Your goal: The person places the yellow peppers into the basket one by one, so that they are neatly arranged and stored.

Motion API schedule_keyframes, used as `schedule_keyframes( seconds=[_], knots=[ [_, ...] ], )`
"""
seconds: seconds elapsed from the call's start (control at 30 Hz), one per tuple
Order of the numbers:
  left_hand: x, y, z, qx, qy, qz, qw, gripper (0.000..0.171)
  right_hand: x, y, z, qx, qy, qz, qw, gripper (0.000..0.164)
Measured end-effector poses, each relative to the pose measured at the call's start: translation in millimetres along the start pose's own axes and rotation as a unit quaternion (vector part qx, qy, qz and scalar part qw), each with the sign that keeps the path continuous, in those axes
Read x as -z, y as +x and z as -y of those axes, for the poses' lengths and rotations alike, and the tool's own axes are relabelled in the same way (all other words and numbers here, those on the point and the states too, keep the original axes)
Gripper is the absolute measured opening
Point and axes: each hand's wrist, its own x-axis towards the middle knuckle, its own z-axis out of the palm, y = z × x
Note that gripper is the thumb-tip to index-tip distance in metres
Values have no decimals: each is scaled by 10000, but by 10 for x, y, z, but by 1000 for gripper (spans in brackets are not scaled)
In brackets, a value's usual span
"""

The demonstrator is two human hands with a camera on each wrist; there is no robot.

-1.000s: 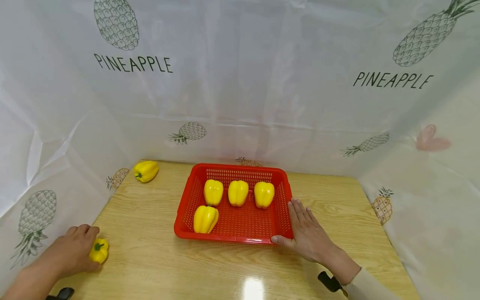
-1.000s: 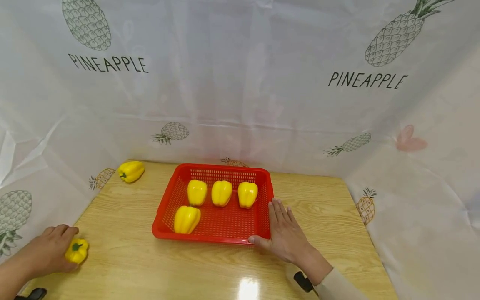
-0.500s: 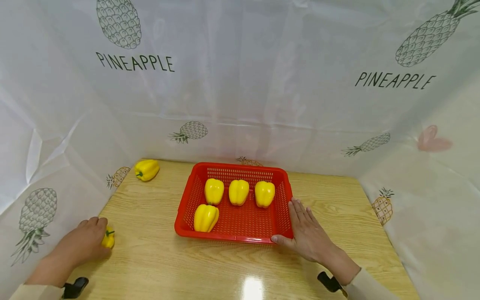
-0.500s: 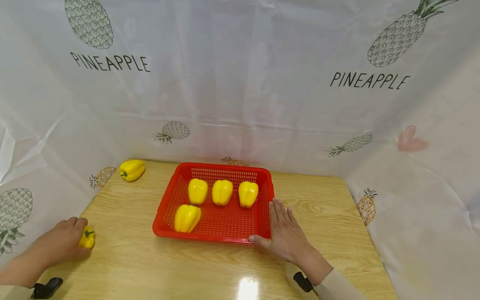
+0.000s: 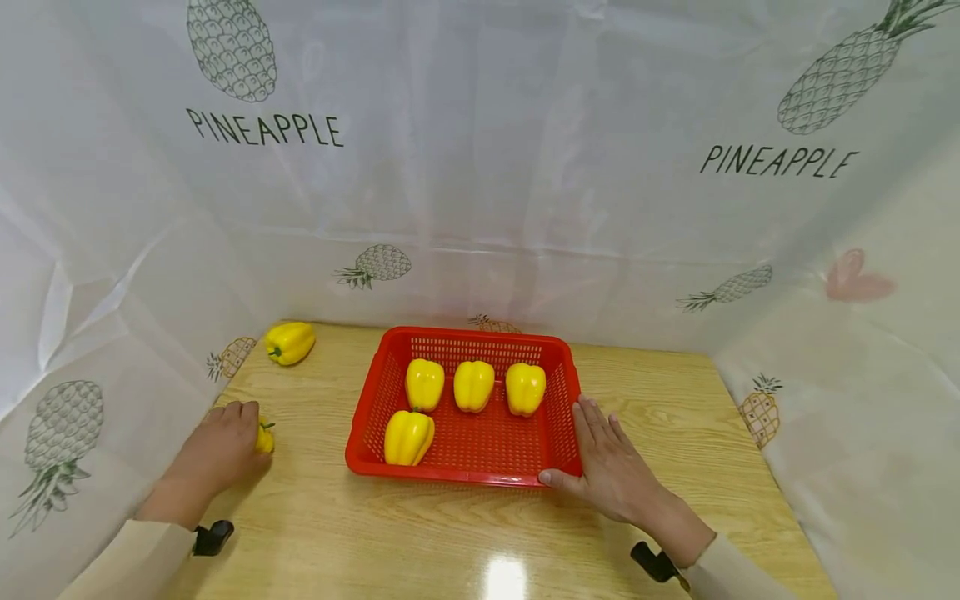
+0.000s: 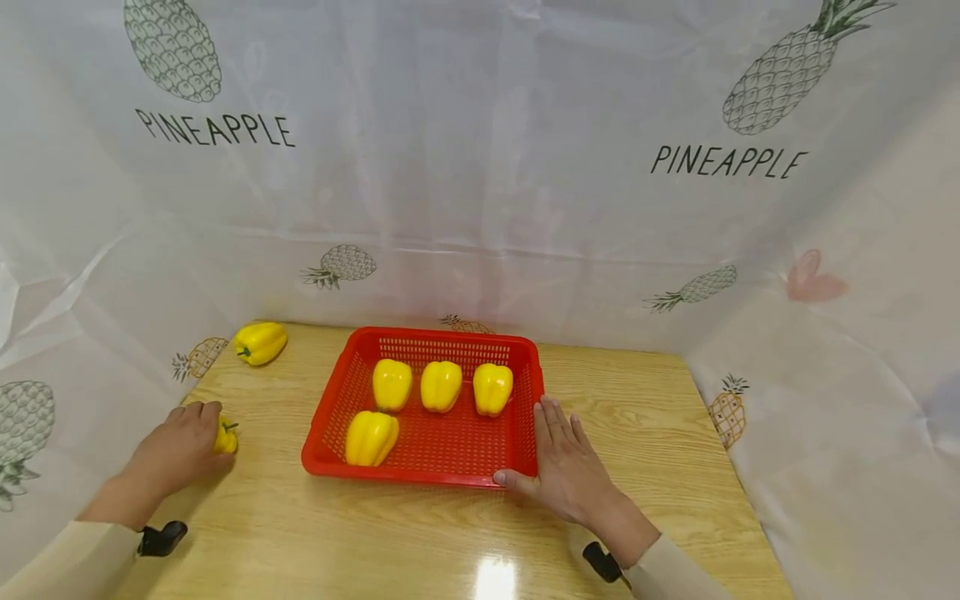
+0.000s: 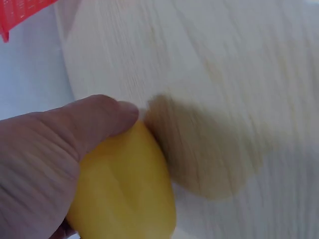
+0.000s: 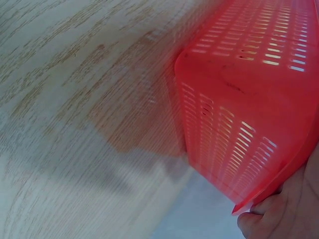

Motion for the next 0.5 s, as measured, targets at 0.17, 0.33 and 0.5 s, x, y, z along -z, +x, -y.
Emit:
schedule_keyframes(
  seconds=[0.17, 0.33, 0.5],
  knots=[
    [-47, 130, -118, 192, -198, -40, 9996, 66, -1, 4, 5, -9, -18, 23, 10000, 117],
    [-81, 217, -216, 623, -603, 170, 9961, 77, 0, 5, 7, -14, -19, -6, 10000, 116],
    [-79, 251, -300, 965, -1039, 181, 9897, 83, 5, 3, 10, -38, -13, 0, 10000, 117]
  ],
)
